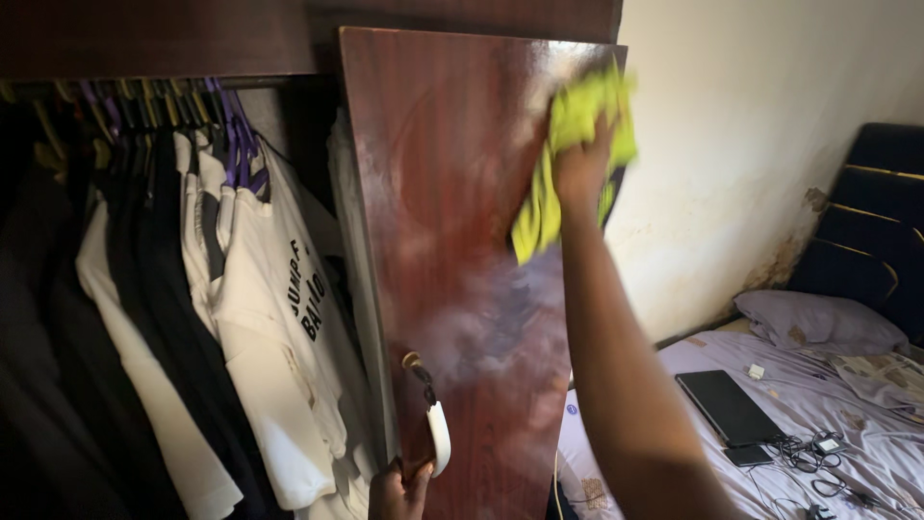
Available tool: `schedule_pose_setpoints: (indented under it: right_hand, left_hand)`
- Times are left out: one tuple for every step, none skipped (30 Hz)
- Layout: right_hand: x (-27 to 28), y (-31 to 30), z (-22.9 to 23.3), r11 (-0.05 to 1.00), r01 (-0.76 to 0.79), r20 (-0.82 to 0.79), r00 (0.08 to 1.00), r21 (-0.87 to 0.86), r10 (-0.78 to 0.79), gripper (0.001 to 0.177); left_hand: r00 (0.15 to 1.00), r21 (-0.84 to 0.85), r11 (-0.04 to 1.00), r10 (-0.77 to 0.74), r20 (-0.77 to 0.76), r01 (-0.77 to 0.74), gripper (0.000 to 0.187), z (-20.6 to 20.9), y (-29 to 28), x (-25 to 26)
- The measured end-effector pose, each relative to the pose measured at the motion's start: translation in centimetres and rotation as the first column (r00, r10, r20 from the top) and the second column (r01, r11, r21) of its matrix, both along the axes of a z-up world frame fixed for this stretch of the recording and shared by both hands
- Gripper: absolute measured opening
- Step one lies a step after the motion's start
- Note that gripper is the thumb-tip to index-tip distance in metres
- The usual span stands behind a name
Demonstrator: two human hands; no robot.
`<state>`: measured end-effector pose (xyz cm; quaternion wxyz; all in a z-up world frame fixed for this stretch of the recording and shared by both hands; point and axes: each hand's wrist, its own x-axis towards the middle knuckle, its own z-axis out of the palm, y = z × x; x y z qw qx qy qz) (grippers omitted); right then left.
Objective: The person wipes the exterior of a wooden wardrobe door with a yellow cloth. They open the door to reveal hanging clothes and continue wiping the door surface and handle area.
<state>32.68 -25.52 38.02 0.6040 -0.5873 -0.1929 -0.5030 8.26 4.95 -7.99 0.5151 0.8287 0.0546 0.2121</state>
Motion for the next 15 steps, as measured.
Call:
schedule_pose_setpoints:
  right_hand:
    - [-0.4,0.6,-3.4,0.938,0.328,0.056,0.944,-0.111,-0.324,0.062]
    - [-1.9,1.7,-7.1,0.839,0.515,0.045,0.855,-0.175,-0.516,0.064]
    - [-4.2,3.8,-10.4,0.981,0.19,-0.185,0.966,0.033,-0.181,0.09]
    - [-6.9,6.5,-12.6,0.988,0.142,-0.19,0.973,0.059,-0.129,0.087]
    - [-10.2,9.5,-14.3,0.992,0.125,-0.138,0.983,0.028,-0.12,0.087]
    - [-13.4,12.3,-14.9,0.994,0.108,-0.087,0.99,-0.004,-0.108,0.088]
    - [-16.0,14.5,-14.1,0.98,0.161,0.027,0.987,-0.117,-0.159,0.078]
    - [-18.4,16.1,-13.1,0.949,0.223,0.145,0.97,-0.222,-0.194,0.069]
    - [-20.1,17.0,-11.5,0.947,0.162,0.159,0.98,-0.277,-0.121,0.065]
    - [-20.5,17.2,-9.4,0.938,0.103,0.169,0.984,-0.332,-0.048,0.061]
    - [-19.8,16.6,-6.6,0.899,0.178,0.316,0.948,-0.4,-0.047,0.069]
    - [-18.3,15.8,-3.7,0.852,0.262,0.454,0.89,-0.454,-0.032,0.078]
    - [-16.3,15.0,-0.9,0.828,0.287,0.436,0.898,-0.481,-0.058,0.082]
    - [-14.2,13.9,1.5,0.803,0.31,0.418,0.905,-0.509,-0.085,0.086]
    - [-11.9,12.5,3.6,0.818,0.354,0.481,0.87,-0.453,-0.111,0.089]
  left_hand:
    - [0.998,-0.004,1.0,0.023,0.057,-0.023,0.034,0.4,-0.2,0.0]
    - [0.999,0.016,1.0,0.019,0.048,-0.02,0.034,0.8,-0.2,-0.1]
    - [0.999,0.035,0.999,0.017,0.037,-0.019,0.034,1.3,-0.2,-0.3]
    - [1.0,0.054,0.998,0.015,0.025,-0.017,0.034,1.7,-0.2,-0.5]
    - [0.998,0.078,0.996,0.034,0.053,-0.038,0.036,2.0,-0.2,-0.7]
    - [0.995,0.101,0.993,0.051,0.081,-0.059,0.037,2.2,-0.3,-0.7]
    - [0.992,0.128,0.989,0.065,0.107,-0.079,0.039,2.5,-0.2,-0.8]
    - [0.994,0.099,0.992,0.069,0.089,-0.078,0.037,2.7,-0.1,-0.9]
    - [0.996,0.072,0.995,0.065,0.066,-0.069,0.036,2.7,-0.2,-1.0]
    - [0.997,0.044,0.997,0.06,0.043,-0.062,0.035,2.6,-0.3,-0.9]
    - [0.999,0.061,0.997,0.045,0.029,-0.047,0.035,2.5,-0.2,-0.6]
    - [0.999,0.077,0.997,0.031,0.015,-0.032,0.034,2.1,0.2,-0.3]
    - [1.0,0.092,0.996,0.022,0.001,-0.022,0.033,1.8,0.6,0.0]
    - [1.0,0.087,0.996,0.011,-0.025,-0.009,0.033,1.3,0.9,0.4]
    - [0.999,0.081,0.997,0.001,-0.052,0.003,0.033,0.9,1.2,0.8]
